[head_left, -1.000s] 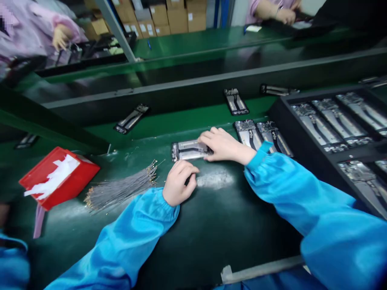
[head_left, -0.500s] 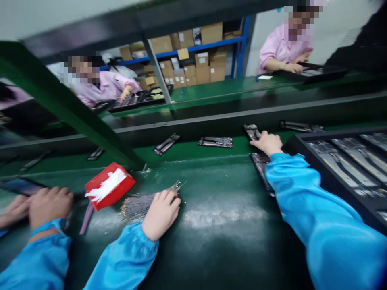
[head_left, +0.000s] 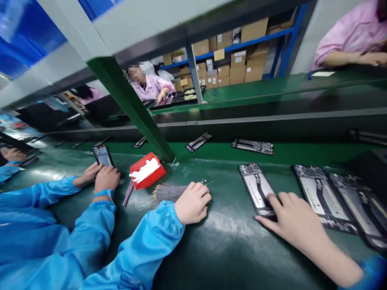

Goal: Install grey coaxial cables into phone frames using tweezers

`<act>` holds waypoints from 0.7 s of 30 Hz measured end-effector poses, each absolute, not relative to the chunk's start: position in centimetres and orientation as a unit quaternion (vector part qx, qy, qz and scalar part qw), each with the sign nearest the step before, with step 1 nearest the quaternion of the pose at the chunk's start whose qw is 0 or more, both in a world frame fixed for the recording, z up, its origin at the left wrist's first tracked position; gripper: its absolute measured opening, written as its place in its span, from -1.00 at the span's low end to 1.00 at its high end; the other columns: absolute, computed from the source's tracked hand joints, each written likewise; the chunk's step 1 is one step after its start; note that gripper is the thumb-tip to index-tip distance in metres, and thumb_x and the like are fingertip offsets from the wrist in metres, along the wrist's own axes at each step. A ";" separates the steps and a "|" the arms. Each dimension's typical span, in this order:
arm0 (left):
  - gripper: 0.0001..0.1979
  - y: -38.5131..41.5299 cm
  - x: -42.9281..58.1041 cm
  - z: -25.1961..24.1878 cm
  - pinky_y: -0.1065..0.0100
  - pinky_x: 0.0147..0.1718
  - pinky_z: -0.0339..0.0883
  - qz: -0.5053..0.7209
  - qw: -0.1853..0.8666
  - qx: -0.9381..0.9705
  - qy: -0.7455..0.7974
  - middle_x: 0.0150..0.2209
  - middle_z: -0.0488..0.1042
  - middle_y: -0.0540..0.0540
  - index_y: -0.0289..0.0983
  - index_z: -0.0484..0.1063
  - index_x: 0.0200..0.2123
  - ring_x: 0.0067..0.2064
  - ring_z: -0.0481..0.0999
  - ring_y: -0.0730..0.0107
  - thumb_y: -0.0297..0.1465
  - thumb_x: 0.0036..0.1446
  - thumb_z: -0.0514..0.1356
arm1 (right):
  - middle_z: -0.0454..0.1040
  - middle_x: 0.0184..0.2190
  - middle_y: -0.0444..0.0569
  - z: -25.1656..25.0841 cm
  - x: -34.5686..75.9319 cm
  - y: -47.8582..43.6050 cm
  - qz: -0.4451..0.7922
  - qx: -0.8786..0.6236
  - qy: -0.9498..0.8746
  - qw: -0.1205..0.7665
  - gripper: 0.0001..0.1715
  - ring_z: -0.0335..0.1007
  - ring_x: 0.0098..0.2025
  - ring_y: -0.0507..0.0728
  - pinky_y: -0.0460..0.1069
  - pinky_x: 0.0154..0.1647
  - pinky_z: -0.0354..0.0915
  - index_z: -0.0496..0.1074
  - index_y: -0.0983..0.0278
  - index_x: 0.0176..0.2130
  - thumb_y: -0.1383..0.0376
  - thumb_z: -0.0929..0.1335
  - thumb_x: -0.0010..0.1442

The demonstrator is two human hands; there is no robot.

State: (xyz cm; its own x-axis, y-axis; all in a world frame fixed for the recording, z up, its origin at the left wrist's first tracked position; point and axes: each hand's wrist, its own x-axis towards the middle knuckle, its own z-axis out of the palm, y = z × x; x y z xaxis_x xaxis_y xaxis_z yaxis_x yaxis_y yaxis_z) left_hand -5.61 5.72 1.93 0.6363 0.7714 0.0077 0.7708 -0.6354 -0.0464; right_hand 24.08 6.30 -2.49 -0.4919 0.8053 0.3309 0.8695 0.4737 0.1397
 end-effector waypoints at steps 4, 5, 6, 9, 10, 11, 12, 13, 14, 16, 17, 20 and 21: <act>-0.85 6.0 -5.8 2.0 0.20 -0.20 0.12 0.008 0.038 -0.909 -0.414 -0.20 0.30 -0.13 -0.28 0.31 -0.30 -0.15 0.23 0.21 -0.44 -0.03 0.12 | 0.35 -0.35 0.10 -2.1 21.5 4.3 -0.032 -0.330 -0.934 0.131 -0.54 0.22 -0.33 0.20 0.05 -0.37 0.18 0.39 0.33 -0.21 0.04 0.35 0.01; -0.88 6.0 -5.7 1.8 0.20 -0.21 0.12 0.011 0.048 -0.912 -0.408 -0.21 0.30 -0.13 -0.28 0.31 -0.32 -0.16 0.23 0.21 -0.45 -0.01 0.11 | 0.36 -0.35 0.08 -2.1 21.0 4.1 -0.011 -0.306 -0.943 0.132 -0.62 0.22 -0.33 0.18 0.04 -0.37 0.17 0.38 0.32 -0.23 0.10 0.35 0.03; -0.92 6.0 -5.5 1.6 0.20 -0.22 0.13 0.013 0.063 -0.913 -0.402 -0.23 0.30 -0.13 -0.29 0.30 -0.35 -0.18 0.24 0.22 -0.45 0.01 0.10 | 0.36 -0.36 0.05 -2.2 20.5 4.1 0.005 -0.291 -0.947 0.132 -0.70 0.22 -0.33 0.17 0.03 -0.38 0.16 0.38 0.30 -0.27 0.13 0.34 0.06; -0.93 6.0 -5.0 1.1 0.21 -0.26 0.13 0.023 0.110 -0.913 -0.393 -0.32 0.30 -0.11 -0.30 0.29 -0.42 -0.23 0.25 0.24 -0.49 0.09 0.05 | 0.35 -0.43 -0.01 -2.3 19.1 4.5 0.031 -0.273 -0.951 0.142 -0.71 0.21 -0.36 0.14 0.02 -0.38 0.14 0.35 0.27 -0.41 0.08 0.31 0.09; -0.91 6.1 -4.8 0.9 0.21 -0.27 0.13 0.025 0.118 -0.912 -0.391 -0.33 0.30 -0.11 -0.30 0.29 -0.43 -0.25 0.25 0.25 -0.50 0.10 0.03 | 0.35 -0.45 -0.01 -2.3 18.7 4.6 0.034 -0.271 -0.951 0.145 -0.68 0.21 -0.37 0.14 0.02 -0.38 0.13 0.35 0.27 -0.43 0.06 0.31 0.09; -0.90 6.1 -4.6 0.9 0.21 -0.27 0.13 0.025 0.121 -0.912 -0.391 -0.34 0.30 -0.11 -0.30 0.29 -0.43 -0.26 0.26 0.25 -0.50 0.11 0.02 | 0.35 -0.46 -0.02 -2.3 18.3 4.8 0.034 -0.271 -0.951 0.145 -0.67 0.22 -0.38 0.14 0.02 -0.38 0.12 0.34 0.27 -0.43 0.05 0.31 0.08; -0.90 6.2 -4.5 0.8 0.21 -0.27 0.13 0.022 0.118 -0.913 -0.391 -0.34 0.30 -0.11 -0.30 0.29 -0.43 -0.26 0.26 0.25 -0.50 0.11 0.02 | 0.35 -0.47 -0.02 -2.2 17.9 5.0 0.033 -0.276 -0.950 0.143 -0.67 0.22 -0.39 0.14 0.02 -0.39 0.12 0.35 0.28 -0.43 0.05 0.32 0.08; -0.90 6.3 -4.3 0.7 0.21 -0.27 0.13 0.016 0.112 -0.913 -0.392 -0.33 0.31 -0.11 -0.30 0.29 -0.42 -0.26 0.26 0.25 -0.49 0.11 0.02 | 0.36 -0.48 -0.02 -2.2 17.5 5.1 0.030 -0.286 -0.948 0.140 -0.68 0.23 -0.39 0.14 0.02 -0.40 0.12 0.35 0.28 -0.43 0.06 0.32 0.08; -0.91 6.4 -4.1 0.7 0.21 -0.27 0.14 0.009 0.105 -0.913 -0.395 -0.32 0.31 -0.11 -0.30 0.30 -0.41 -0.26 0.26 0.25 -0.48 0.11 0.02 | 0.36 -0.48 -0.02 -2.2 17.2 5.3 0.028 -0.301 -0.944 0.136 -0.69 0.24 -0.39 0.15 0.02 -0.40 0.12 0.35 0.28 -0.42 0.07 0.33 0.07; -0.90 6.5 -3.6 0.5 0.22 -0.26 0.15 -0.011 0.086 -0.912 -0.402 -0.32 0.32 -0.11 -0.29 0.30 -0.39 -0.27 0.27 0.26 -0.47 0.12 0.01 | 0.37 -0.48 -0.01 -2.0 16.8 5.5 0.030 -0.340 -0.930 0.135 -0.72 0.26 -0.39 0.17 0.03 -0.40 0.13 0.35 0.29 -0.41 0.11 0.35 0.06; -0.89 6.6 -3.3 0.4 0.24 -0.26 0.16 -0.023 0.072 -0.910 -0.407 -0.32 0.33 -0.11 -0.29 0.30 -0.38 -0.28 0.27 0.27 -0.46 0.12 0.00 | 0.37 -0.47 0.00 -1.9 16.7 5.7 0.039 -0.358 -0.922 0.142 -0.74 0.26 -0.38 0.18 0.03 -0.39 0.14 0.35 0.29 -0.40 0.13 0.36 0.05; -0.88 6.7 -2.2 0.0 0.28 -0.29 0.19 -0.063 0.019 -0.902 -0.427 -0.34 0.33 -0.08 -0.29 0.29 -0.36 -0.31 0.29 0.33 -0.46 0.13 -0.02 | 0.34 -0.44 -0.01 -1.4 16.7 6.4 0.126 -0.383 -0.887 0.226 -0.86 0.25 -0.33 0.16 0.02 -0.34 0.18 0.31 0.27 -0.42 0.24 0.32 0.10; -0.88 6.7 -1.9 -0.2 0.30 -0.30 0.20 -0.075 0.000 -0.897 -0.436 -0.34 0.33 -0.08 -0.29 0.29 -0.35 -0.32 0.29 0.34 -0.47 0.14 -0.03 | 0.33 -0.41 -0.02 -1.1 16.8 6.7 0.171 -0.386 -0.865 0.272 -0.88 0.24 -0.30 0.14 0.02 -0.31 0.19 0.30 0.26 -0.42 0.28 0.28 0.13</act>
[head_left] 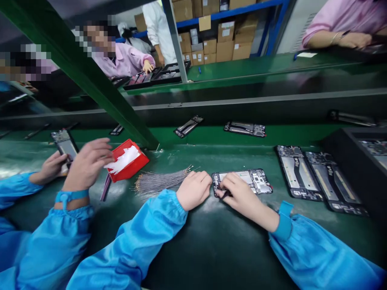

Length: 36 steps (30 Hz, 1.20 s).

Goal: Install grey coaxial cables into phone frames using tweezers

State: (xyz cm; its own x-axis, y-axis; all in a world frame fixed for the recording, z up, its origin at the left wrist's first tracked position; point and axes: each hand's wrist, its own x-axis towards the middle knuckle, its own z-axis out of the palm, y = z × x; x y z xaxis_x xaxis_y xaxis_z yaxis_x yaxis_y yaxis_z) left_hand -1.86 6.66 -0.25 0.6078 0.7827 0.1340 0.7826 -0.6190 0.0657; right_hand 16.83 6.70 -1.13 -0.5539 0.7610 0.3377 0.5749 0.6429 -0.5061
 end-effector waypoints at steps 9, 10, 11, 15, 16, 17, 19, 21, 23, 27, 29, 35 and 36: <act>-0.90 6.3 -1.1 -2.1 0.37 -0.30 0.24 0.181 0.114 0.855 0.472 -0.32 0.29 -0.07 -0.28 0.29 -0.36 -0.30 0.31 0.39 -0.51 0.09 0.00 | 0.36 -0.34 -0.08 -0.9 16.9 8.2 0.415 -0.387 -0.749 0.342 -0.87 0.30 -0.25 0.08 0.01 -0.20 0.23 0.32 0.23 -0.35 0.29 0.22 0.20; -0.89 6.2 -1.1 -2.2 0.37 -0.30 0.23 0.186 0.113 0.856 0.468 -0.33 0.29 -0.07 -0.28 0.29 -0.37 -0.30 0.32 0.39 -0.50 0.10 -0.01 | 0.37 -0.33 -0.08 -1.0 16.8 8.1 0.414 -0.381 -0.754 0.338 -0.91 0.31 -0.24 0.09 0.01 -0.19 0.24 0.33 0.23 -0.34 0.31 0.24 0.17; -0.89 6.2 -1.1 -2.2 0.37 -0.32 0.22 0.187 0.110 0.858 0.466 -0.36 0.30 -0.06 -0.28 0.29 -0.38 -0.31 0.32 0.40 -0.49 0.11 -0.01 | 0.38 -0.32 -0.08 -1.2 16.8 8.0 0.408 -0.381 -0.757 0.339 -0.94 0.32 -0.24 0.09 0.02 -0.19 0.25 0.34 0.22 -0.33 0.34 0.26 0.14; -0.87 6.0 -1.1 -2.2 0.36 -0.38 0.16 0.174 0.081 0.863 0.467 -0.47 0.30 -0.01 -0.27 0.29 -0.44 -0.40 0.30 0.41 -0.47 0.12 0.00 | 0.43 -0.37 -0.09 -1.4 16.7 7.8 0.390 -0.405 -0.747 0.355 -0.91 0.36 -0.28 0.09 0.01 -0.25 0.29 0.35 0.23 -0.34 0.40 0.30 0.06; -0.87 5.9 -1.1 -2.2 0.36 -0.39 0.15 0.173 0.074 0.864 0.468 -0.49 0.29 0.00 -0.28 0.29 -0.45 -0.41 0.29 0.42 -0.47 0.11 0.00 | 0.43 -0.39 -0.09 -1.4 16.8 7.9 0.392 -0.409 -0.744 0.354 -0.91 0.37 -0.30 0.09 0.00 -0.26 0.29 0.36 0.24 -0.35 0.40 0.30 0.06; -0.86 5.9 -1.0 -2.2 0.36 -0.39 0.14 0.173 0.070 0.864 0.468 -0.49 0.29 0.00 -0.28 0.29 -0.45 -0.42 0.29 0.42 -0.47 0.12 0.00 | 0.44 -0.40 -0.10 -1.4 16.8 7.9 0.395 -0.411 -0.742 0.352 -0.91 0.37 -0.31 0.08 0.00 -0.27 0.30 0.36 0.24 -0.36 0.40 0.30 0.06; -0.85 5.8 -1.0 -2.3 0.36 -0.39 0.14 0.178 0.066 0.863 0.468 -0.50 0.30 0.00 -0.28 0.29 -0.45 -0.43 0.29 0.42 -0.47 0.13 -0.01 | 0.44 -0.42 -0.10 -1.4 16.8 8.0 0.400 -0.411 -0.741 0.349 -0.92 0.38 -0.32 0.08 -0.01 -0.28 0.30 0.37 0.25 -0.37 0.40 0.30 0.06; -0.84 5.8 -1.0 -2.3 0.37 -0.39 0.15 0.182 0.064 0.862 0.469 -0.50 0.30 -0.01 -0.28 0.29 -0.45 -0.43 0.28 0.42 -0.47 0.13 -0.02 | 0.44 -0.42 -0.10 -1.3 16.9 8.1 0.400 -0.414 -0.740 0.348 -0.92 0.39 -0.33 0.08 -0.01 -0.28 0.31 0.37 0.25 -0.37 0.40 0.30 0.06; -0.83 5.8 -1.0 -2.3 0.37 -0.40 0.15 0.183 0.064 0.862 0.469 -0.50 0.30 -0.01 -0.28 0.29 -0.46 -0.44 0.28 0.42 -0.47 0.14 -0.03 | 0.45 -0.42 -0.10 -1.3 16.9 8.1 0.395 -0.415 -0.742 0.348 -0.92 0.39 -0.33 0.08 0.00 -0.28 0.31 0.38 0.25 -0.36 0.39 0.30 0.06; -0.83 5.7 -1.0 -2.2 0.36 -0.40 0.14 0.180 0.057 0.865 0.464 -0.51 0.29 -0.01 -0.27 0.29 -0.45 -0.45 0.28 0.42 -0.47 0.14 -0.03 | 0.45 -0.42 -0.11 -1.2 16.9 8.0 0.388 -0.415 -0.747 0.345 -0.93 0.39 -0.33 0.08 0.00 -0.29 0.32 0.38 0.24 -0.36 0.38 0.30 0.06; -0.82 5.7 -1.0 -2.2 0.36 -0.41 0.14 0.179 0.048 0.868 0.460 -0.51 0.29 -0.01 -0.27 0.29 -0.45 -0.45 0.27 0.42 -0.47 0.15 -0.04 | 0.46 -0.42 -0.10 -1.2 16.9 8.0 0.386 -0.413 -0.749 0.345 -0.93 0.39 -0.33 0.08 0.00 -0.30 0.32 0.38 0.24 -0.37 0.38 0.30 0.07; -0.82 5.7 -0.9 -2.2 0.37 -0.42 0.13 0.175 0.014 0.871 0.459 -0.52 0.30 -0.02 -0.28 0.30 -0.48 -0.46 0.26 0.41 -0.47 0.14 -0.03 | 0.45 -0.41 -0.09 -1.3 16.8 8.0 0.386 -0.409 -0.751 0.347 -0.92 0.39 -0.31 0.09 0.01 -0.27 0.33 0.37 0.24 -0.36 0.39 0.29 0.07; -0.82 5.7 -0.9 -2.2 0.37 -0.42 0.13 0.174 0.011 0.871 0.459 -0.52 0.30 -0.02 -0.28 0.30 -0.48 -0.46 0.26 0.41 -0.47 0.14 -0.03 | 0.45 -0.41 -0.09 -1.4 16.8 8.0 0.386 -0.409 -0.750 0.348 -0.92 0.39 -0.31 0.09 0.01 -0.27 0.33 0.37 0.24 -0.36 0.39 0.30 0.06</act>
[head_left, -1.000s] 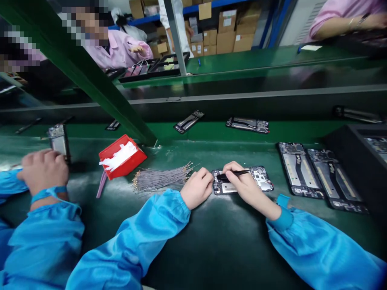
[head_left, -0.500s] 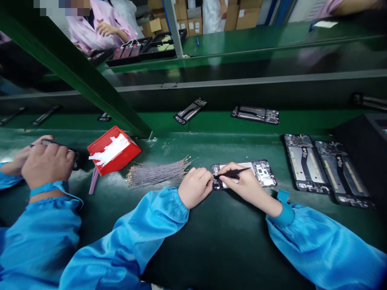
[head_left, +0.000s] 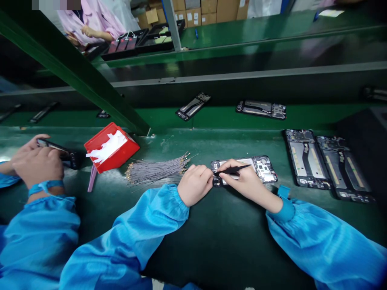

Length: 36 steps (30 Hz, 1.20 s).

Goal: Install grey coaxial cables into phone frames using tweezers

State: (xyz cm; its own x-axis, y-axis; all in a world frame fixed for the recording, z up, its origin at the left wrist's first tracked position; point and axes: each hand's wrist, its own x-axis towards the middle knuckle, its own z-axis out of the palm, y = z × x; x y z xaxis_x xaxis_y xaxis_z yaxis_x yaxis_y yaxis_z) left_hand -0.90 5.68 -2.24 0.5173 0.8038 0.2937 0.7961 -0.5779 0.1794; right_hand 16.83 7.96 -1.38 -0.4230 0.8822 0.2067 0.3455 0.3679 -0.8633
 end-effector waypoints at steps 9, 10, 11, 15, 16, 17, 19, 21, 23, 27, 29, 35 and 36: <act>-0.81 5.7 -0.9 -2.1 0.38 -0.43 0.13 0.175 0.010 0.871 0.459 -0.53 0.30 -0.01 -0.28 0.30 -0.48 -0.47 0.25 0.42 -0.47 0.14 -0.02 | 0.44 -0.40 -0.09 -1.5 16.9 7.8 0.391 -0.406 -0.749 0.349 -0.92 0.39 -0.31 0.09 0.01 -0.27 0.32 0.37 0.24 -0.36 0.39 0.30 0.06; -0.81 5.7 -0.9 -2.1 0.38 -0.43 0.12 0.176 0.012 0.870 0.460 -0.53 0.29 -0.01 -0.29 0.30 -0.48 -0.47 0.25 0.43 -0.47 0.14 -0.02 | 0.44 -0.40 -0.09 -1.5 16.9 7.8 0.391 -0.406 -0.749 0.349 -0.91 0.38 -0.31 0.09 0.01 -0.27 0.32 0.37 0.24 -0.35 0.40 0.29 0.06; -0.81 5.7 -0.9 -2.1 0.39 -0.43 0.12 0.177 0.013 0.869 0.461 -0.53 0.29 -0.01 -0.29 0.30 -0.48 -0.47 0.25 0.43 -0.47 0.14 -0.02 | 0.43 -0.40 -0.09 -1.5 16.9 7.8 0.390 -0.406 -0.749 0.348 -0.91 0.38 -0.31 0.09 0.01 -0.27 0.32 0.37 0.25 -0.35 0.40 0.29 0.07; -0.81 5.7 -0.9 -2.1 0.39 -0.43 0.12 0.177 0.013 0.868 0.463 -0.53 0.29 -0.01 -0.28 0.30 -0.48 -0.47 0.25 0.43 -0.47 0.14 -0.02 | 0.43 -0.41 -0.10 -1.6 16.9 7.9 0.388 -0.403 -0.751 0.350 -0.92 0.38 -0.32 0.08 0.00 -0.28 0.31 0.36 0.25 -0.35 0.40 0.29 0.07; -0.82 5.7 -0.9 -2.2 0.39 -0.43 0.12 0.176 0.013 0.869 0.463 -0.53 0.29 -0.01 -0.28 0.30 -0.48 -0.47 0.25 0.43 -0.47 0.14 -0.02 | 0.43 -0.41 -0.10 -1.7 16.9 7.9 0.387 -0.402 -0.752 0.351 -0.92 0.38 -0.32 0.08 0.00 -0.28 0.31 0.36 0.25 -0.35 0.40 0.29 0.07; -0.82 5.7 -0.9 -2.2 0.39 -0.42 0.12 0.175 0.013 0.869 0.463 -0.53 0.29 -0.01 -0.28 0.30 -0.48 -0.47 0.25 0.43 -0.47 0.14 -0.02 | 0.43 -0.41 -0.09 -1.7 16.9 7.9 0.387 -0.401 -0.752 0.352 -0.92 0.38 -0.32 0.08 -0.01 -0.28 0.31 0.36 0.25 -0.35 0.41 0.29 0.07; -0.82 5.7 -0.9 -2.3 0.39 -0.42 0.12 0.174 0.013 0.870 0.461 -0.52 0.30 -0.01 -0.29 0.30 -0.48 -0.46 0.26 0.43 -0.46 0.14 -0.01 | 0.43 -0.41 -0.09 -1.8 16.9 7.9 0.389 -0.401 -0.751 0.352 -0.91 0.38 -0.31 0.08 -0.01 -0.28 0.31 0.36 0.25 -0.35 0.41 0.29 0.07; -0.82 5.7 -0.9 -2.4 0.39 -0.42 0.13 0.175 0.009 0.871 0.458 -0.52 0.30 -0.01 -0.29 0.30 -0.48 -0.46 0.26 0.43 -0.47 0.13 -0.02 | 0.43 -0.41 -0.09 -1.7 16.9 7.9 0.390 -0.402 -0.751 0.351 -0.91 0.38 -0.32 0.08 -0.01 -0.28 0.31 0.37 0.25 -0.35 0.41 0.30 0.07; -0.82 5.7 -0.9 -2.4 0.39 -0.42 0.13 0.176 0.006 0.872 0.457 -0.52 0.30 -0.01 -0.29 0.30 -0.49 -0.46 0.26 0.42 -0.47 0.13 -0.02 | 0.43 -0.41 -0.10 -1.7 17.0 7.9 0.388 -0.401 -0.751 0.351 -0.91 0.38 -0.32 0.08 -0.01 -0.28 0.31 0.37 0.25 -0.35 0.41 0.30 0.07; -0.82 5.7 -0.9 -2.4 0.39 -0.43 0.13 0.175 0.007 0.872 0.458 -0.52 0.29 -0.01 -0.29 0.30 -0.48 -0.47 0.25 0.43 -0.46 0.14 -0.02 | 0.43 -0.41 -0.09 -1.7 17.0 7.9 0.381 -0.396 -0.758 0.351 -0.91 0.37 -0.32 0.08 -0.01 -0.28 0.30 0.36 0.25 -0.35 0.42 0.30 0.07; -0.82 5.7 -0.9 -2.3 0.39 -0.43 0.13 0.175 0.011 0.872 0.457 -0.52 0.29 -0.01 -0.29 0.30 -0.48 -0.47 0.25 0.43 -0.47 0.14 -0.02 | 0.42 -0.40 -0.08 -1.8 17.0 7.8 0.372 -0.390 -0.766 0.351 -0.91 0.35 -0.32 0.07 -0.01 -0.29 0.29 0.35 0.25 -0.35 0.41 0.29 0.08; -0.83 5.7 -0.9 -1.9 0.39 -0.42 0.14 0.164 0.040 0.870 0.463 -0.52 0.31 0.00 -0.29 0.31 -0.47 -0.46 0.27 0.44 -0.48 0.12 -0.02 | 0.36 -0.43 -0.07 -1.6 16.9 7.4 0.333 -0.329 -0.812 0.349 -0.93 0.28 -0.37 0.06 -0.03 -0.35 0.24 0.30 0.26 -0.35 0.41 0.25 0.12; -0.83 5.7 -1.0 -1.9 0.39 -0.42 0.14 0.159 0.047 0.870 0.464 -0.51 0.30 0.00 -0.29 0.31 -0.46 -0.46 0.27 0.44 -0.48 0.12 -0.02 | 0.36 -0.43 -0.06 -1.6 16.9 7.3 0.326 -0.323 -0.819 0.344 -0.93 0.27 -0.38 0.06 -0.02 -0.36 0.23 0.29 0.26 -0.36 0.42 0.24 0.13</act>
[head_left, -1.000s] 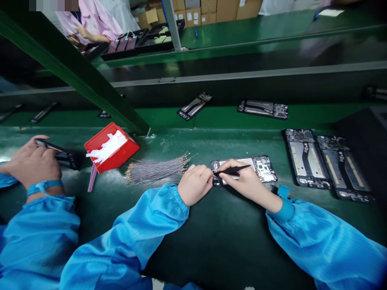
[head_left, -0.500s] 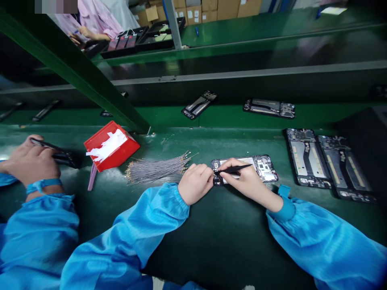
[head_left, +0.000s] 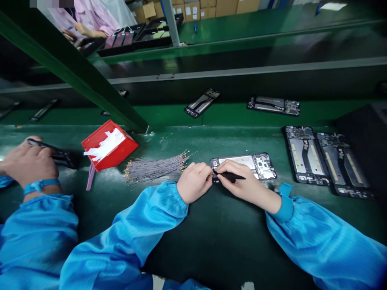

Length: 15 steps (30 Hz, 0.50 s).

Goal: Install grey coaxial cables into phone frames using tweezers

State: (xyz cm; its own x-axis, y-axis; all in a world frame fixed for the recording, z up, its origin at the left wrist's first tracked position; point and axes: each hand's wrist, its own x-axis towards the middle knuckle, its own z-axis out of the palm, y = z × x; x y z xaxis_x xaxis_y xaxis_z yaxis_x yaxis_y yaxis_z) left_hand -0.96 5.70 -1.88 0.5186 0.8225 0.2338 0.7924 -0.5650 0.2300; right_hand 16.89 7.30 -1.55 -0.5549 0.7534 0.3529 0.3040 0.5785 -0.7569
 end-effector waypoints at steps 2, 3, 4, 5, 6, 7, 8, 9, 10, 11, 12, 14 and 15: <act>-0.85 5.7 -0.9 -1.8 0.40 -0.42 0.15 0.153 0.061 0.869 0.466 -0.51 0.31 0.00 -0.29 0.31 -0.46 -0.46 0.28 0.44 -0.47 0.11 -0.01 | 0.35 -0.44 -0.04 -1.4 16.8 7.2 0.311 -0.318 -0.832 0.331 -0.92 0.25 -0.38 0.07 -0.01 -0.36 0.22 0.28 0.27 -0.37 0.42 0.22 0.14; -0.86 5.7 -0.9 -1.7 0.40 -0.42 0.15 0.153 0.067 0.869 0.467 -0.51 0.31 0.00 -0.29 0.31 -0.45 -0.46 0.28 0.45 -0.47 0.10 0.00 | 0.34 -0.44 -0.03 -1.4 16.7 7.1 0.304 -0.317 -0.838 0.325 -0.91 0.25 -0.38 0.08 0.00 -0.36 0.21 0.27 0.27 -0.38 0.41 0.22 0.14; -0.87 5.7 -0.9 -1.7 0.40 -0.42 0.16 0.153 0.075 0.868 0.466 -0.50 0.31 0.00 -0.29 0.31 -0.45 -0.46 0.29 0.45 -0.47 0.10 0.00 | 0.34 -0.44 -0.03 -1.4 16.5 7.1 0.297 -0.316 -0.843 0.319 -0.91 0.24 -0.38 0.09 0.00 -0.36 0.21 0.27 0.27 -0.38 0.41 0.21 0.15; -0.88 5.7 -1.0 -1.7 0.41 -0.42 0.17 0.153 0.081 0.868 0.465 -0.50 0.31 0.00 -0.29 0.31 -0.45 -0.45 0.29 0.45 -0.46 0.10 0.01 | 0.34 -0.44 -0.02 -1.4 16.4 7.0 0.290 -0.315 -0.846 0.317 -0.90 0.24 -0.37 0.09 0.01 -0.36 0.21 0.26 0.27 -0.38 0.41 0.20 0.15; -0.88 5.8 -1.1 -1.7 0.41 -0.42 0.18 0.153 0.087 0.868 0.465 -0.49 0.32 0.00 -0.29 0.31 -0.44 -0.45 0.30 0.45 -0.45 0.10 0.02 | 0.33 -0.44 -0.02 -1.4 16.3 7.0 0.286 -0.313 -0.848 0.317 -0.90 0.24 -0.37 0.09 0.01 -0.36 0.21 0.26 0.27 -0.38 0.41 0.20 0.15; -0.87 5.9 -1.3 -1.7 0.42 -0.42 0.19 0.152 0.093 0.866 0.467 -0.49 0.32 0.00 -0.29 0.31 -0.43 -0.45 0.31 0.46 -0.45 0.12 0.01 | 0.34 -0.43 -0.02 -1.4 16.2 7.1 0.287 -0.310 -0.849 0.318 -0.91 0.25 -0.37 0.09 0.01 -0.35 0.22 0.26 0.27 -0.37 0.40 0.20 0.15; -0.86 6.0 -1.6 -1.7 0.42 -0.42 0.20 0.149 0.099 0.863 0.472 -0.48 0.32 0.00 -0.29 0.32 -0.42 -0.44 0.32 0.46 -0.44 0.13 0.00 | 0.34 -0.43 -0.03 -1.4 16.3 7.1 0.292 -0.308 -0.847 0.321 -0.91 0.25 -0.36 0.09 0.00 -0.34 0.22 0.27 0.26 -0.36 0.40 0.20 0.15; -0.85 6.2 -2.0 -1.6 0.43 -0.42 0.21 0.144 0.105 0.861 0.477 -0.46 0.32 -0.01 -0.28 0.32 -0.40 -0.43 0.33 0.46 -0.43 0.16 -0.01 | 0.35 -0.42 -0.04 -1.3 16.6 7.3 0.299 -0.309 -0.840 0.330 -0.91 0.26 -0.35 0.08 0.00 -0.33 0.23 0.27 0.25 -0.35 0.40 0.21 0.15; -0.84 6.4 -2.4 -1.6 0.44 -0.41 0.22 0.136 0.113 0.861 0.478 -0.44 0.33 -0.02 -0.28 0.32 -0.38 -0.42 0.34 0.47 -0.43 0.17 -0.03 | 0.36 -0.40 -0.05 -1.1 17.1 7.4 0.303 -0.318 -0.829 0.345 -0.91 0.28 -0.34 0.08 -0.01 -0.32 0.24 0.28 0.24 -0.34 0.40 0.22 0.15; -0.84 6.6 -2.8 -1.4 0.45 -0.41 0.22 0.126 0.121 0.865 0.470 -0.41 0.34 -0.02 -0.28 0.33 -0.34 -0.41 0.36 0.47 -0.43 0.18 -0.03 | 0.36 -0.39 -0.06 -1.0 17.9 7.6 0.298 -0.338 -0.814 0.366 -0.91 0.29 -0.32 0.08 -0.01 -0.30 0.24 0.28 0.24 -0.34 0.40 0.22 0.14; -0.84 6.8 -3.2 -1.3 0.45 -0.40 0.23 0.116 0.126 0.876 0.450 -0.37 0.35 -0.03 -0.28 0.33 -0.30 -0.38 0.36 0.47 -0.42 0.19 -0.03 | 0.36 -0.38 -0.06 -0.9 19.0 7.9 0.279 -0.372 -0.795 0.389 -0.91 0.30 -0.31 0.08 -0.02 -0.29 0.24 0.28 0.23 -0.35 0.41 0.23 0.13; -0.84 7.0 -3.6 -0.8 0.44 -0.37 0.23 0.101 0.120 0.910 0.383 -0.31 0.37 -0.04 -0.25 0.33 -0.24 -0.35 0.37 0.46 -0.41 0.20 -0.03 | 0.34 -0.41 -0.07 -0.8 21.6 8.3 0.202 -0.462 -0.754 0.422 -0.93 0.29 -0.33 0.09 0.00 -0.30 0.22 0.27 0.24 -0.39 0.41 0.24 0.10; -0.83 7.0 -3.6 -0.6 0.43 -0.36 0.22 0.096 0.107 0.927 0.347 -0.30 0.37 -0.04 -0.23 0.34 -0.24 -0.34 0.36 0.45 -0.42 0.20 -0.03 | 0.33 -0.44 -0.07 -0.8 23.0 8.4 0.154 -0.506 -0.738 0.419 -0.93 0.28 -0.36 0.10 0.01 -0.33 0.21 0.26 0.24 -0.41 0.41 0.25 0.07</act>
State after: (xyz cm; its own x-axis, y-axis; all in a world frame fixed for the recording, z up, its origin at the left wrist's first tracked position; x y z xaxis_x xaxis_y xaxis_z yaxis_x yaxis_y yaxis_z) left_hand -3.59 6.96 -0.57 0.7411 0.6634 0.1031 0.6224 -0.7365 0.2648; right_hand 23.03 8.44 -0.84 -0.1361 0.8758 0.4631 0.6173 0.4406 -0.6518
